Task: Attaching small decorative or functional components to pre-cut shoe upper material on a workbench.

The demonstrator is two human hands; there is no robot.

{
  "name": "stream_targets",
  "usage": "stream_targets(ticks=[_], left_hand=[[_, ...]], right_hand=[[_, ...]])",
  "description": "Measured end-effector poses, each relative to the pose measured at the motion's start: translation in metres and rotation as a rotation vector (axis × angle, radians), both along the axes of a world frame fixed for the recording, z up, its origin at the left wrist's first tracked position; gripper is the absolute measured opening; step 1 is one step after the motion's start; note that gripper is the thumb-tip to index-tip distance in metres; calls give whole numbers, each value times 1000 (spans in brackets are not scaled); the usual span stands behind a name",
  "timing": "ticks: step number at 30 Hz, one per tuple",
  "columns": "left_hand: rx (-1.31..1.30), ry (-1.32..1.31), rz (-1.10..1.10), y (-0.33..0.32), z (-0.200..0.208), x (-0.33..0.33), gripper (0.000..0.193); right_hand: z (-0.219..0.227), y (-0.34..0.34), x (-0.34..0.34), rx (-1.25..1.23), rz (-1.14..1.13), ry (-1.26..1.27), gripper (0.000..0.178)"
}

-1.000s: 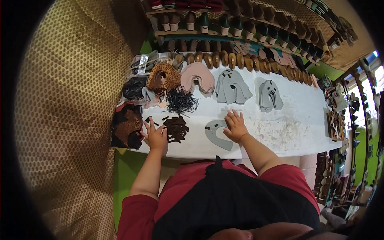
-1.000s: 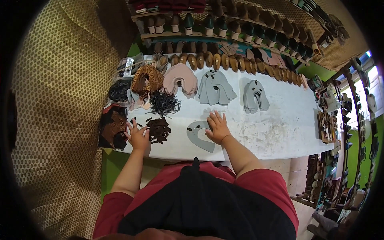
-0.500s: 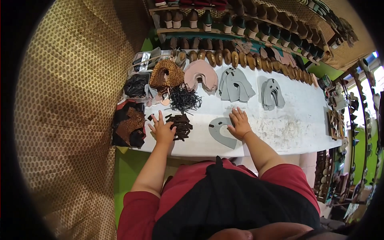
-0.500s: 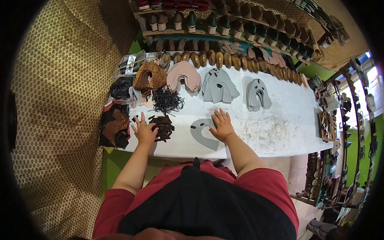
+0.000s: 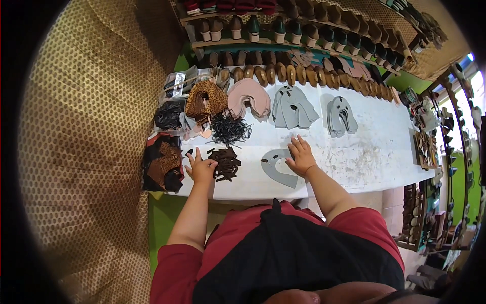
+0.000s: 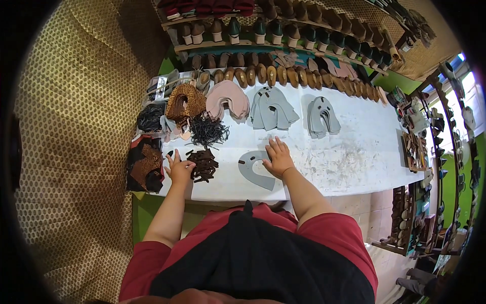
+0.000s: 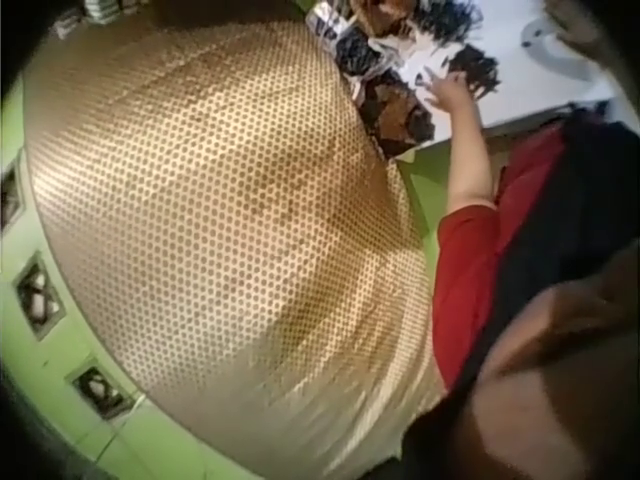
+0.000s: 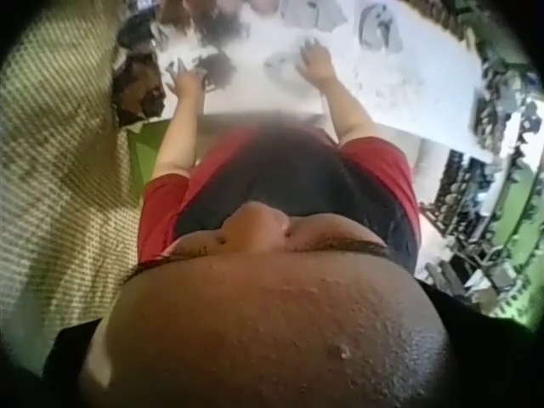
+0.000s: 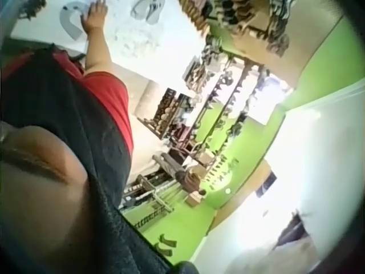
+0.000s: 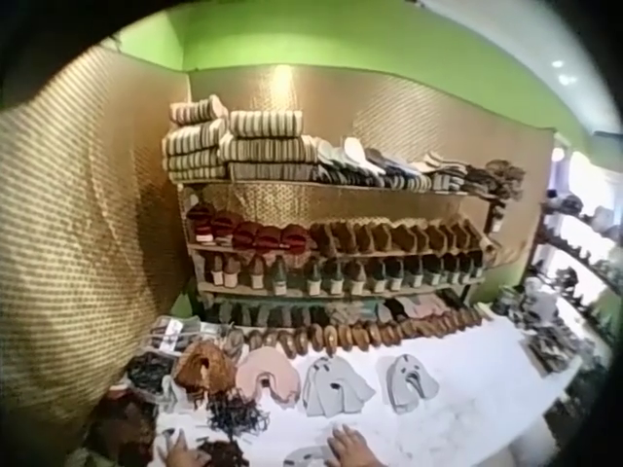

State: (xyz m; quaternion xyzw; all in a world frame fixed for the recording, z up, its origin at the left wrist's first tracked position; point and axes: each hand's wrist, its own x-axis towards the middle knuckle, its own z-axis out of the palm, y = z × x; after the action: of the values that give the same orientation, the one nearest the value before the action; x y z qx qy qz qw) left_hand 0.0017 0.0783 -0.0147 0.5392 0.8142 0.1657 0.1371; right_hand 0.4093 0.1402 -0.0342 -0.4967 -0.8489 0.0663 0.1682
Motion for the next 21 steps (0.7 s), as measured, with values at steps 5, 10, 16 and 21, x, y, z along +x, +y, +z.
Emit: stream_targets(ticks=[5, 10, 16, 21], left_hand=[[49, -33, 5, -2, -9, -7, 8], [143, 51, -61, -3, -4, -3, 8], [394, -212, 40, -4, -4, -14, 13], [368, -648, 243, -3, -14, -28, 18]], right_hand=[[5, 0, -2, -9, 6, -1, 58], [4, 0, -1, -8, 4, -4, 58], [5, -1, -1, -16, 1, -11, 59], [1, -3, -6, -7, -21, 19, 57]])
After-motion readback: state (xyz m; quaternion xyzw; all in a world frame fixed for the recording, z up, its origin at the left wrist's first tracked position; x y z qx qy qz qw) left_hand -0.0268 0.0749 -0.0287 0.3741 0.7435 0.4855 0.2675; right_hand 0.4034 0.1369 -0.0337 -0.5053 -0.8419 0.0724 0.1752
